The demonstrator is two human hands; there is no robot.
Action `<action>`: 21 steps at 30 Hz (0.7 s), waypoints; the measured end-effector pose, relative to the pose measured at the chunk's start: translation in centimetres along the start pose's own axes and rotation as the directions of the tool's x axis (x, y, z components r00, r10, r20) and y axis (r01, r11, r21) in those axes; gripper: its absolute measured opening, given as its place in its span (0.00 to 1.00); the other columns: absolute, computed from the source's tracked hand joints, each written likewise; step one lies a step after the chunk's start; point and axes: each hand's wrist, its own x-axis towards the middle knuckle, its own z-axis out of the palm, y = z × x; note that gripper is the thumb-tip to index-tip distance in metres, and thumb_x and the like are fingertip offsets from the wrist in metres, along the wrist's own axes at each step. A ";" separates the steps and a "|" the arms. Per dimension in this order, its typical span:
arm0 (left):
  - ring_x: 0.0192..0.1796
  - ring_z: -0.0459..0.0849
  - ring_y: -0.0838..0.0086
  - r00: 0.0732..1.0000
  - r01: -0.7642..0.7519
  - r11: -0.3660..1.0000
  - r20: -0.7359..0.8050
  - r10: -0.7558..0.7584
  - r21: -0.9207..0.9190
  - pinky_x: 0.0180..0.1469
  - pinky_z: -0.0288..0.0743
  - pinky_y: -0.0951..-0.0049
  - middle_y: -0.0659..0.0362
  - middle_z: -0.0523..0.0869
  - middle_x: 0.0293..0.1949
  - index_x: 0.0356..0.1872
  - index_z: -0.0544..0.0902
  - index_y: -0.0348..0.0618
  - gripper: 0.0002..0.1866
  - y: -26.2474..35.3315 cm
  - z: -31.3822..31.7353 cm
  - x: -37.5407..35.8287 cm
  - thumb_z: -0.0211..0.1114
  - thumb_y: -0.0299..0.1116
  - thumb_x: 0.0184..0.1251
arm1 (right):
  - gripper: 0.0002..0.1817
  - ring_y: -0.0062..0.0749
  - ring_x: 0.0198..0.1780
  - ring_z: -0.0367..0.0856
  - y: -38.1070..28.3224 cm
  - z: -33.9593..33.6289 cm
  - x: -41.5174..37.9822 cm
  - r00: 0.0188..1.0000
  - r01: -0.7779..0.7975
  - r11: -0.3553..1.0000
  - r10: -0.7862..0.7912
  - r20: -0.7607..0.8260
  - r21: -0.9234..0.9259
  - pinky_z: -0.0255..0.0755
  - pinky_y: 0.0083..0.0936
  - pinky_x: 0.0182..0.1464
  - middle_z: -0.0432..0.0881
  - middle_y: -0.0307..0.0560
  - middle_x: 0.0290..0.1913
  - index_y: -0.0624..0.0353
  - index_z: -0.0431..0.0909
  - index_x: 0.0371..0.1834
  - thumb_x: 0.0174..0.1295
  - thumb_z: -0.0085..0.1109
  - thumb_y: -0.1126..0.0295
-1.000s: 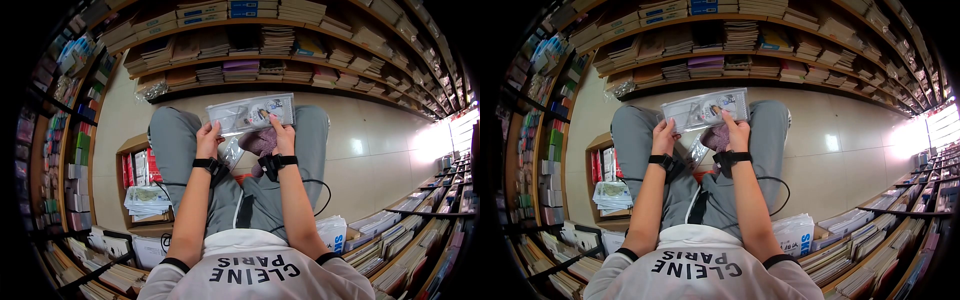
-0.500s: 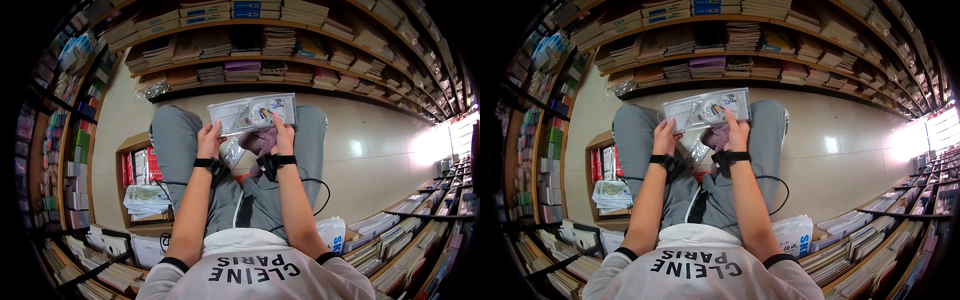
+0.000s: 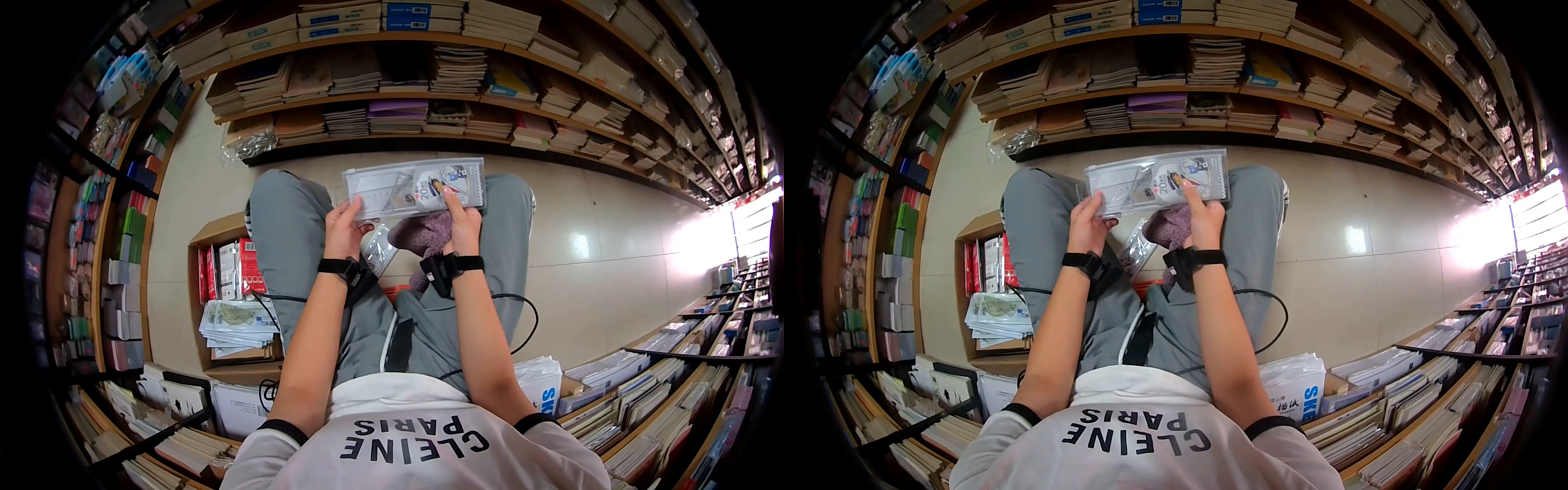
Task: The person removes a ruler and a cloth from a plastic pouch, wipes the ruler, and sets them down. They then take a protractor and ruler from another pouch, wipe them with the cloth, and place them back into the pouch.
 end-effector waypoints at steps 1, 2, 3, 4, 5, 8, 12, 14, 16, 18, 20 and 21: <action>0.29 0.80 0.76 1.000 -0.003 1.000 0.003 0.003 -0.014 0.29 0.69 0.79 0.60 0.83 0.32 0.37 0.79 0.42 0.12 -0.1 -0.1 0.0 0.57 0.40 0.64 | 0.15 0.24 0.44 0.76 0.0 0.1 0.0 1.000 0.004 1.000 -0.004 0.007 0.000 0.67 0.20 0.49 0.79 0.44 0.44 0.66 0.74 0.45 0.54 0.61 0.75; 0.29 0.80 0.76 1.000 -0.005 1.000 0.005 0.005 -0.028 0.29 0.69 0.79 0.60 0.83 0.32 0.37 0.78 0.41 0.13 -0.2 -0.1 0.1 0.56 0.41 0.64 | 0.15 0.24 0.44 0.76 0.0 0.1 0.0 1.000 0.008 1.000 -0.008 0.015 0.000 0.67 0.20 0.49 0.79 0.44 0.44 0.66 0.75 0.45 0.54 0.61 0.75; 0.29 0.80 0.75 1.000 -0.008 0.999 0.008 0.008 -0.042 0.29 0.69 0.79 0.59 0.83 0.32 0.37 0.78 0.41 0.14 -0.3 -0.2 0.2 0.55 0.41 0.65 | 0.15 0.24 0.43 0.76 0.0 0.2 -0.1 1.000 0.013 1.000 -0.013 0.023 0.000 0.68 0.19 0.48 0.79 0.44 0.44 0.67 0.75 0.44 0.54 0.61 0.75; 0.29 0.80 0.75 1.000 -0.008 0.999 0.005 0.008 -0.044 0.29 0.69 0.79 0.59 0.83 0.32 0.37 0.78 0.40 0.14 -0.3 -0.2 0.2 0.54 0.42 0.65 | 0.14 0.24 0.43 0.76 0.0 0.3 -0.1 1.000 0.011 1.000 -0.010 0.021 -0.004 0.68 0.19 0.48 0.79 0.45 0.44 0.67 0.75 0.44 0.54 0.61 0.75; 0.29 0.80 0.75 1.000 -0.008 0.999 0.001 0.008 -0.046 0.29 0.69 0.78 0.59 0.83 0.31 0.37 0.78 0.40 0.15 -0.2 -0.2 0.2 0.54 0.42 0.66 | 0.14 0.24 0.43 0.76 -0.1 0.3 -0.2 1.000 0.008 1.000 -0.008 0.020 -0.009 0.68 0.19 0.48 0.79 0.45 0.44 0.67 0.75 0.44 0.54 0.61 0.75; 0.29 0.80 0.75 1.000 0.000 0.999 0.013 0.001 -0.049 0.29 0.70 0.78 0.59 0.83 0.31 0.37 0.78 0.39 0.16 -0.4 -0.4 0.4 0.52 0.43 0.66 | 0.14 0.25 0.43 0.77 0.3 0.0 0.1 1.000 0.006 0.999 -0.005 0.012 -0.041 0.69 0.21 0.47 0.79 0.45 0.43 0.67 0.75 0.44 0.55 0.60 0.73; 0.29 0.80 0.75 1.000 0.023 0.999 0.015 -0.023 -0.040 0.28 0.71 0.78 0.59 0.83 0.31 0.37 0.79 0.40 0.16 -0.5 -0.7 0.5 0.53 0.43 0.66 | 0.14 0.26 0.43 0.78 0.6 -0.4 0.4 1.000 -0.020 0.999 0.020 -0.001 -0.026 0.71 0.22 0.47 0.80 0.46 0.43 0.67 0.75 0.44 0.56 0.60 0.72; 0.29 0.80 0.76 1.000 0.027 0.999 0.016 -0.026 -0.038 0.29 0.71 0.79 0.59 0.83 0.31 0.37 0.79 0.40 0.15 -0.5 -0.8 0.6 0.53 0.42 0.66 | 0.14 0.25 0.42 0.77 0.5 -0.5 0.4 1.000 -0.031 1.000 0.031 -0.002 -0.001 0.69 0.20 0.47 0.79 0.45 0.43 0.66 0.75 0.44 0.55 0.60 0.74; 0.29 0.80 0.77 0.999 0.028 0.999 0.018 -0.027 -0.035 0.29 0.70 0.79 0.60 0.83 0.31 0.36 0.79 0.40 0.15 -0.5 -0.8 0.6 0.53 0.42 0.66 | 0.14 0.24 0.42 0.77 0.4 -0.4 0.4 0.999 -0.031 0.999 0.031 -0.005 0.012 0.68 0.20 0.47 0.79 0.44 0.43 0.66 0.75 0.44 0.55 0.61 0.74; 0.29 0.80 0.77 0.999 0.027 0.999 0.022 -0.026 -0.030 0.29 0.70 0.79 0.60 0.83 0.31 0.36 0.79 0.40 0.15 -0.5 -0.7 0.5 0.53 0.42 0.66 | 0.14 0.24 0.42 0.77 0.4 -0.2 0.2 1.000 -0.019 1.000 0.019 -0.010 0.012 0.68 0.20 0.47 0.79 0.44 0.43 0.66 0.76 0.44 0.55 0.61 0.74; 0.30 0.80 0.77 0.999 0.026 0.999 0.025 -0.025 -0.026 0.29 0.70 0.79 0.60 0.83 0.31 0.37 0.79 0.40 0.15 -0.4 -0.6 0.4 0.53 0.42 0.66 | 0.13 0.24 0.42 0.77 0.5 -0.4 0.4 0.999 -0.031 0.999 0.031 -0.007 0.022 0.68 0.20 0.47 0.79 0.44 0.43 0.66 0.76 0.43 0.55 0.61 0.74; 0.30 0.80 0.77 0.999 0.026 0.999 0.027 -0.025 -0.024 0.30 0.70 0.79 0.61 0.83 0.31 0.37 0.79 0.40 0.15 -0.4 -0.6 0.4 0.53 0.43 0.66 | 0.13 0.24 0.42 0.77 0.6 -0.6 0.5 0.999 -0.037 0.999 0.037 -0.005 0.027 0.68 0.20 0.47 0.79 0.44 0.42 0.66 0.76 0.43 0.55 0.61 0.74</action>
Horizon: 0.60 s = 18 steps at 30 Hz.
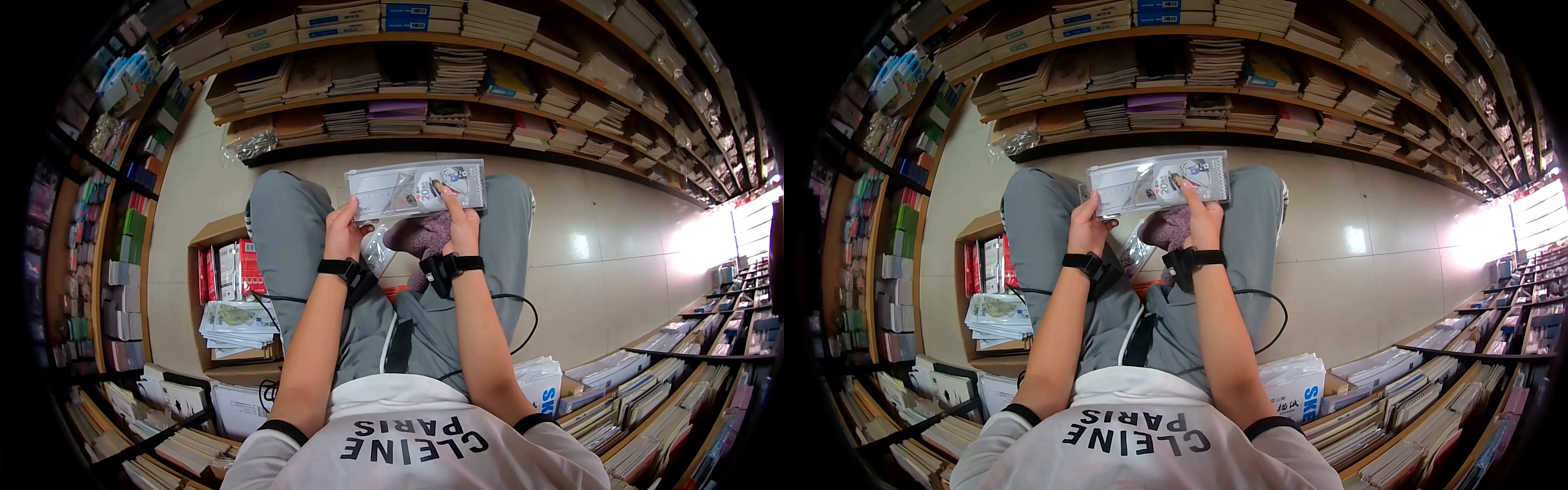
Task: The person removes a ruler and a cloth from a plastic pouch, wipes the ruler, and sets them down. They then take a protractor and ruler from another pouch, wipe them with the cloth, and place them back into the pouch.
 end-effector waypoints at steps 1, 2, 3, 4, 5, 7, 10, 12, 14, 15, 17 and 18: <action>0.30 0.80 0.78 1.000 0.000 1.000 -0.001 0.000 0.003 0.30 0.70 0.79 0.61 0.83 0.31 0.37 0.79 0.41 0.15 0.0 0.0 0.0 0.53 0.43 0.66 | 0.13 0.25 0.42 0.77 -0.1 0.1 -0.1 1.000 0.013 1.000 -0.013 0.003 -0.011 0.70 0.21 0.47 0.80 0.45 0.42 0.66 0.76 0.43 0.55 0.60 0.74; 0.30 0.80 0.78 1.000 0.000 1.000 -0.002 0.000 0.005 0.30 0.70 0.79 0.61 0.83 0.31 0.37 0.79 0.41 0.15 -0.1 -0.1 0.0 0.53 0.43 0.66 | 0.13 0.26 0.42 0.78 -0.1 0.2 -0.1 1.000 0.025 0.999 -0.025 0.007 -0.021 0.71 0.22 0.46 0.80 0.46 0.42 0.66 0.75 0.43 0.55 0.60 0.73; 0.30 0.79 0.78 1.000 0.000 1.000 -0.003 0.000 0.008 0.30 0.70 0.79 0.61 0.83 0.31 0.37 0.80 0.41 0.15 -0.1 -0.1 0.0 0.53 0.43 0.66 | 0.13 0.27 0.42 0.79 -0.2 0.3 -0.2 0.999 0.038 0.999 -0.038 0.010 -0.032 0.72 0.23 0.46 0.80 0.46 0.42 0.66 0.75 0.43 0.56 0.60 0.73; 0.30 0.79 0.78 1.000 -0.001 1.000 -0.002 0.001 0.009 0.30 0.70 0.79 0.61 0.83 0.31 0.37 0.80 0.41 0.15 -0.1 -0.1 0.0 0.53 0.43 0.66 | 0.13 0.27 0.42 0.79 -0.1 0.2 -0.1 0.999 0.038 0.999 -0.038 0.011 -0.029 0.72 0.23 0.46 0.80 0.46 0.42 0.66 0.75 0.43 0.56 0.60 0.73; 0.30 0.79 0.78 1.000 -0.003 1.000 -0.001 0.003 0.011 0.30 0.70 0.79 0.61 0.83 0.31 0.37 0.80 0.41 0.15 -0.1 -0.1 0.0 0.53 0.43 0.66 | 0.13 0.27 0.42 0.79 0.0 0.1 -0.1 0.999 0.038 0.999 -0.038 0.011 -0.027 0.72 0.23 0.46 0.80 0.46 0.42 0.66 0.75 0.43 0.56 0.60 0.73; 0.30 0.79 0.78 1.000 -0.004 1.000 -0.001 0.004 0.013 0.30 0.70 0.79 0.61 0.83 0.31 0.37 0.80 0.42 0.15 0.0 0.0 -0.1 0.53 0.43 0.66 | 0.13 0.27 0.42 0.79 0.0 0.1 0.0 0.999 0.035 0.999 -0.034 0.013 -0.021 0.72 0.23 0.46 0.80 0.46 0.42 0.66 0.75 0.43 0.56 0.60 0.73; 0.30 0.79 0.78 1.000 -0.002 1.000 -0.006 0.002 0.016 0.31 0.70 0.79 0.62 0.83 0.31 0.38 0.80 0.42 0.15 0.1 0.1 -0.2 0.53 0.43 0.66 | 0.13 0.26 0.42 0.78 -0.1 0.2 -0.2 1.000 0.021 1.000 -0.021 0.012 -0.007 0.71 0.22 0.46 0.80 0.46 0.42 0.66 0.76 0.43 0.55 0.60 0.74; 0.30 0.79 0.78 1.000 0.002 1.000 -0.011 -0.002 0.018 0.31 0.70 0.79 0.62 0.83 0.31 0.38 0.80 0.42 0.15 0.1 0.2 -0.2 0.53 0.43 0.66 | 0.13 0.25 0.41 0.78 -0.3 0.3 -0.3 1.000 0.009 1.000 -0.010 0.008 0.005 0.70 0.21 0.46 0.80 0.45 0.42 0.66 0.76 0.43 0.55 0.60 0.75; 0.30 0.79 0.78 1.000 0.004 1.000 -0.009 -0.004 0.016 0.31 0.69 0.79 0.62 0.83 0.31 0.38 0.80 0.42 0.15 0.1 0.2 -0.2 0.53 0.43 0.66 | 0.12 0.26 0.41 0.78 -0.9 1.1 -0.9 1.000 0.007 1.000 -0.007 0.013 0.026 0.71 0.21 0.45 0.80 0.45 0.42 0.66 0.76 0.43 0.55 0.60 0.75; 0.30 0.79 0.78 1.000 0.005 1.000 -0.008 -0.005 0.014 0.31 0.69 0.79 0.62 0.83 0.31 0.38 0.80 0.42 0.15 0.0 0.1 -0.1 0.53 0.43 0.66 | 0.12 0.26 0.41 0.78 -1.1 1.4 -1.2 1.000 0.005 0.999 -0.006 0.016 0.036 0.71 0.22 0.45 0.80 0.46 0.42 0.67 0.76 0.43 0.55 0.60 0.75; 0.30 0.79 0.79 1.000 0.002 1.000 0.001 -0.002 0.014 0.31 0.69 0.79 0.62 0.83 0.31 0.38 0.80 0.41 0.15 0.0 0.1 -0.1 0.53 0.43 0.66 | 0.12 0.27 0.41 0.79 -1.5 1.7 -1.4 1.000 0.000 1.000 -0.001 0.020 0.025 0.72 0.22 0.45 0.80 0.46 0.42 0.67 0.76 0.42 0.55 0.59 0.75; 0.30 0.79 0.79 1.000 0.000 1.000 0.005 0.000 0.014 0.31 0.69 0.79 0.62 0.83 0.31 0.38 0.80 0.41 0.15 0.0 0.0 -0.1 0.53 0.43 0.66 | 0.12 0.27 0.41 0.79 -1.5 1.7 -1.5 1.000 -0.002 1.000 0.001 0.022 0.019 0.72 0.22 0.44 0.80 0.46 0.42 0.67 0.76 0.42 0.56 0.59 0.75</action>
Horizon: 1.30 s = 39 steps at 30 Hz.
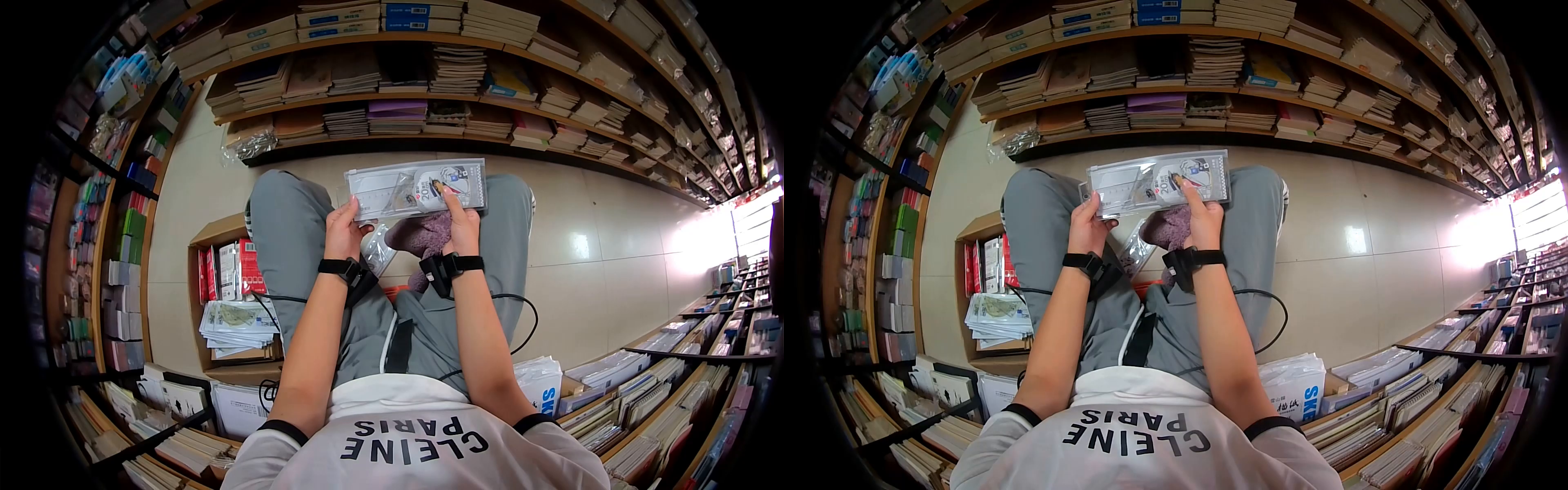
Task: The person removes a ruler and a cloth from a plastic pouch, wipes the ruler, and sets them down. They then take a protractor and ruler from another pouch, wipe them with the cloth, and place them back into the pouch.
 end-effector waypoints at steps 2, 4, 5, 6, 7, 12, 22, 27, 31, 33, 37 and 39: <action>0.30 0.79 0.79 1.000 -0.002 1.000 0.001 0.002 -0.001 0.31 0.69 0.79 0.62 0.83 0.31 0.38 0.80 0.41 0.15 0.0 0.0 0.0 0.53 0.43 0.66 | 0.12 0.27 0.41 0.79 0.0 0.0 0.0 1.000 -0.002 1.000 0.002 0.006 0.007 0.72 0.22 0.45 0.80 0.46 0.41 0.67 0.76 0.42 0.56 0.59 0.75; 0.30 0.79 0.79 1.000 -0.002 1.000 0.000 0.002 -0.002 0.31 0.69 0.79 0.62 0.83 0.31 0.37 0.80 0.41 0.15 -0.1 -0.1 0.0 0.53 0.42 0.66 | 0.12 0.26 0.42 0.78 0.1 -0.1 0.1 1.000 0.007 1.000 -0.007 0.004 0.004 0.71 0.21 0.45 0.80 0.46 0.41 0.67 0.76 0.42 0.56 0.59 0.75; 0.30 0.79 0.79 1.000 -0.002 1.000 -0.002 0.002 -0.002 0.31 0.69 0.79 0.62 0.83 0.31 0.37 0.80 0.41 0.15 -0.1 0.0 0.0 0.53 0.42 0.66 | 0.12 0.26 0.42 0.78 0.4 -0.4 0.4 1.000 0.018 1.000 -0.018 -0.001 -0.003 0.71 0.21 0.46 0.80 0.46 0.42 0.67 0.76 0.42 0.56 0.59 0.75; 0.30 0.79 0.79 1.000 -0.001 1.000 -0.003 0.001 -0.003 0.31 0.69 0.79 0.62 0.83 0.31 0.37 0.80 0.41 0.15 0.0 -0.1 0.0 0.53 0.42 0.66 | 0.12 0.26 0.42 0.78 0.7 -0.6 0.5 1.000 0.029 1.000 -0.029 -0.006 -0.009 0.71 0.21 0.46 0.80 0.46 0.42 0.67 0.76 0.42 0.55 0.59 0.75; 0.30 0.79 0.79 1.000 0.000 1.000 -0.002 0.000 0.000 0.31 0.69 0.79 0.62 0.83 0.31 0.37 0.80 0.41 0.15 -0.1 -0.1 0.1 0.53 0.42 0.66 | 0.12 0.25 0.42 0.78 0.8 -0.7 0.6 0.999 0.036 0.999 -0.037 -0.014 -0.032 0.70 0.21 0.46 0.80 0.46 0.42 0.67 0.76 0.42 0.55 0.59 0.75; 0.30 0.79 0.78 1.000 0.003 1.000 -0.015 -0.003 0.008 0.31 0.69 0.79 0.62 0.83 0.31 0.37 0.80 0.41 0.15 -0.1 -0.1 0.1 0.53 0.42 0.66 | 0.13 0.24 0.41 0.77 1.0 -1.0 0.8 0.996 0.074 0.994 -0.077 -0.040 -0.086 0.69 0.20 0.47 0.80 0.46 0.42 0.68 0.76 0.42 0.54 0.61 0.75; 0.30 0.78 0.79 1.000 0.000 1.000 -0.008 0.000 0.018 0.31 0.69 0.79 0.61 0.83 0.31 0.37 0.80 0.41 0.15 -0.1 0.0 0.0 0.53 0.42 0.66 | 0.13 0.23 0.41 0.77 1.1 -1.1 0.8 0.994 0.095 0.988 -0.101 -0.042 -0.120 0.68 0.19 0.47 0.80 0.44 0.41 0.68 0.76 0.42 0.54 0.61 0.75; 0.30 0.78 0.79 1.000 0.001 1.000 -0.010 -0.001 0.014 0.31 0.69 0.79 0.62 0.82 0.31 0.37 0.80 0.40 0.15 -0.1 0.0 0.0 0.53 0.42 0.66 | 0.13 0.23 0.42 0.77 1.0 -0.9 0.7 0.994 0.097 0.990 -0.101 -0.032 -0.100 0.68 0.19 0.47 0.80 0.44 0.42 0.68 0.76 0.43 0.54 0.61 0.75; 0.30 0.78 0.79 1.000 0.000 1.000 -0.003 0.000 0.013 0.31 0.69 0.79 0.62 0.82 0.31 0.37 0.80 0.40 0.14 -0.2 -0.1 0.1 0.53 0.42 0.66 | 0.13 0.23 0.42 0.77 1.0 -1.0 0.8 0.992 0.115 0.988 -0.119 -0.036 -0.099 0.68 0.19 0.47 0.79 0.44 0.42 0.67 0.75 0.43 0.55 0.60 0.76; 0.30 0.78 0.79 1.000 0.005 1.000 -0.001 -0.005 0.013 0.30 0.69 0.79 0.62 0.82 0.31 0.36 0.80 0.40 0.14 -0.2 -0.2 0.1 0.54 0.41 0.66 | 0.12 0.24 0.42 0.76 1.0 -0.9 0.7 0.988 0.147 0.983 -0.152 -0.038 -0.107 0.68 0.19 0.48 0.79 0.44 0.42 0.67 0.75 0.43 0.55 0.60 0.76; 0.32 0.77 0.79 0.999 0.041 0.998 0.022 -0.042 0.044 0.31 0.69 0.78 0.63 0.82 0.32 0.36 0.79 0.42 0.12 -0.9 -0.7 0.5 0.54 0.39 0.66 | 0.16 0.25 0.43 0.76 0.6 -0.4 0.5 0.961 0.250 0.958 -0.263 -0.080 -0.139 0.68 0.20 0.48 0.78 0.45 0.43 0.67 0.72 0.45 0.52 0.60 0.80; 0.32 0.77 0.79 0.999 0.045 0.998 0.014 -0.045 0.036 0.32 0.69 0.78 0.63 0.82 0.32 0.36 0.79 0.42 0.11 -1.1 -0.5 0.4 0.55 0.39 0.65 | 0.18 0.26 0.43 0.76 0.1 0.0 0.5 0.944 0.311 0.945 -0.320 -0.082 -0.101 0.68 0.20 0.48 0.77 0.45 0.43 0.67 0.71 0.47 0.51 0.61 0.82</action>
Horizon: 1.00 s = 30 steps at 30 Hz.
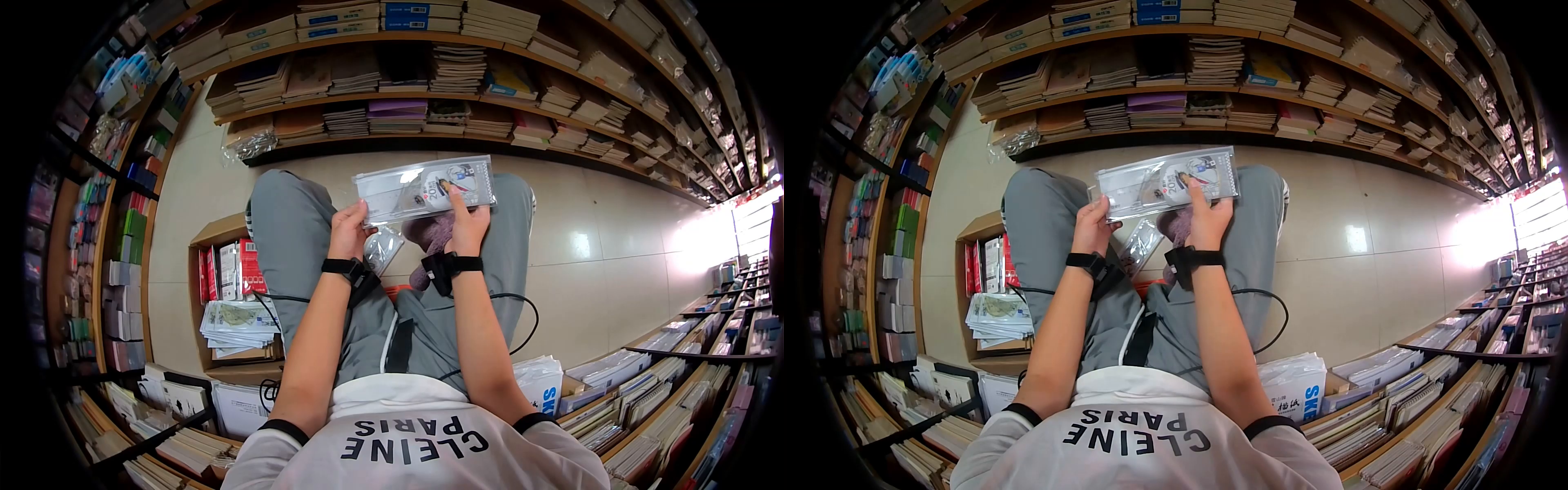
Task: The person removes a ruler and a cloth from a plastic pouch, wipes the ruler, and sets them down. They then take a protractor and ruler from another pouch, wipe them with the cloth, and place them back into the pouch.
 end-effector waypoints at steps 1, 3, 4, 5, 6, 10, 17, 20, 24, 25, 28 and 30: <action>0.32 0.77 0.80 1.000 -0.003 1.000 0.009 0.003 0.018 0.32 0.69 0.78 0.63 0.82 0.32 0.36 0.79 0.42 0.11 -0.1 0.0 0.0 0.55 0.38 0.65 | 0.19 0.26 0.43 0.76 0.1 -0.1 0.2 0.999 0.033 0.999 -0.034 -0.026 -0.017 0.69 0.21 0.48 0.77 0.45 0.43 0.66 0.70 0.47 0.51 0.61 0.82; 0.32 0.77 0.80 1.000 -0.011 0.999 0.029 0.009 0.052 0.33 0.69 0.78 0.64 0.82 0.32 0.35 0.80 0.43 0.10 -0.2 -0.1 0.1 0.55 0.38 0.65 | 0.20 0.28 0.44 0.76 0.4 -0.7 0.7 0.992 0.100 0.994 -0.104 -0.077 -0.055 0.69 0.23 0.48 0.77 0.45 0.42 0.66 0.68 0.49 0.51 0.61 0.82; 0.32 0.77 0.80 1.000 0.001 0.998 0.028 -0.003 0.056 0.33 0.69 0.78 0.64 0.82 0.32 0.35 0.80 0.43 0.10 -0.4 -0.1 0.2 0.56 0.38 0.65 | 0.23 0.28 0.44 0.75 0.3 -1.1 0.9 0.995 0.077 0.996 -0.080 -0.065 -0.043 0.69 0.22 0.49 0.76 0.46 0.43 0.65 0.67 0.49 0.49 0.62 0.83; 0.32 0.77 0.80 1.000 0.013 0.998 0.026 -0.014 0.060 0.33 0.69 0.78 0.64 0.82 0.32 0.35 0.80 0.43 0.10 -0.5 -0.1 0.3 0.56 0.38 0.65 | 0.25 0.28 0.45 0.74 0.1 -1.6 1.2 0.997 0.054 0.998 -0.056 -0.053 -0.031 0.69 0.22 0.49 0.75 0.47 0.44 0.65 0.66 0.50 0.47 0.62 0.84; 0.32 0.77 0.80 0.999 0.024 0.998 0.023 -0.025 0.063 0.33 0.69 0.78 0.64 0.82 0.31 0.34 0.80 0.43 0.10 -0.6 -0.2 0.3 0.56 0.37 0.64 | 0.27 0.28 0.46 0.74 0.1 -1.8 1.4 0.999 0.030 0.999 -0.031 -0.039 -0.020 0.69 0.22 0.49 0.74 0.47 0.45 0.65 0.64 0.51 0.46 0.63 0.85; 0.30 0.76 0.81 1.000 0.021 0.997 0.012 -0.022 0.070 0.32 0.69 0.79 0.65 0.81 0.29 0.33 0.80 0.43 0.09 -0.5 0.2 0.1 0.57 0.37 0.64 | 0.28 0.30 0.47 0.73 -0.4 -0.3 0.5 0.972 0.150 0.986 -0.160 -0.172 -0.072 0.68 0.23 0.50 0.73 0.50 0.47 0.66 0.64 0.51 0.45 0.64 0.85; 0.28 0.74 0.82 0.999 0.035 0.997 0.009 -0.036 0.064 0.31 0.68 0.80 0.66 0.79 0.27 0.30 0.80 0.43 0.08 -0.5 0.5 -0.1 0.58 0.36 0.63 | 0.30 0.30 0.49 0.73 0.1 -0.9 1.2 0.969 0.236 0.944 -0.247 -0.018 -0.232 0.67 0.21 0.52 0.72 0.52 0.52 0.69 0.62 0.58 0.49 0.61 0.82; 0.28 0.74 0.82 0.999 0.013 0.997 0.034 -0.016 0.082 0.31 0.68 0.80 0.66 0.78 0.26 0.29 0.80 0.42 0.08 -0.1 0.9 -0.4 0.58 0.34 0.63 | 0.32 0.29 0.50 0.73 0.0 -0.7 1.0 0.964 0.255 0.927 -0.267 -0.007 -0.276 0.67 0.20 0.52 0.72 0.52 0.53 0.69 0.60 0.61 0.50 0.60 0.82; 0.29 0.74 0.82 0.998 -0.017 0.997 0.061 0.013 0.072 0.32 0.68 0.79 0.65 0.78 0.27 0.29 0.81 0.40 0.08 0.0 0.9 -0.5 0.58 0.33 0.63 | 0.33 0.28 0.49 0.73 -0.1 -0.3 0.8 0.964 0.250 0.935 -0.264 -0.025 -0.251 0.67 0.19 0.51 0.73 0.52 0.51 0.69 0.59 0.62 0.50 0.60 0.82; 0.29 0.74 0.82 0.998 -0.017 0.997 0.056 0.013 0.073 0.32 0.68 0.79 0.65 0.79 0.27 0.29 0.81 0.40 0.08 -0.1 0.8 -0.5 0.58 0.33 0.63 | 0.33 0.28 0.49 0.74 -0.3 -0.3 0.8 0.970 0.232 0.942 -0.244 -0.022 -0.242 0.68 0.19 0.50 0.73 0.52 0.51 0.69 0.59 0.61 0.50 0.60 0.83; 0.30 0.74 0.81 0.999 -0.010 0.997 0.046 0.007 0.075 0.32 0.68 0.79 0.64 0.79 0.28 0.31 0.81 0.39 0.08 -0.2 0.5 -0.4 0.58 0.33 0.63 | 0.33 0.30 0.48 0.74 -0.6 -0.5 0.8 0.981 0.183 0.959 -0.193 -0.028 -0.218 0.69 0.20 0.49 0.73 0.53 0.50 0.67 0.60 0.60 0.48 0.61 0.83; 0.30 0.75 0.81 0.999 -0.001 0.997 0.049 -0.003 0.077 0.32 0.68 0.79 0.64 0.79 0.29 0.32 0.81 0.39 0.08 -0.4 0.1 -0.2 0.58 0.33 0.63 | 0.32 0.31 0.48 0.75 -0.3 -0.9 1.1 0.983 0.162 0.965 -0.176 -0.050 -0.204 0.70 0.21 0.48 0.74 0.54 0.49 0.66 0.61 0.59 0.47 0.62 0.84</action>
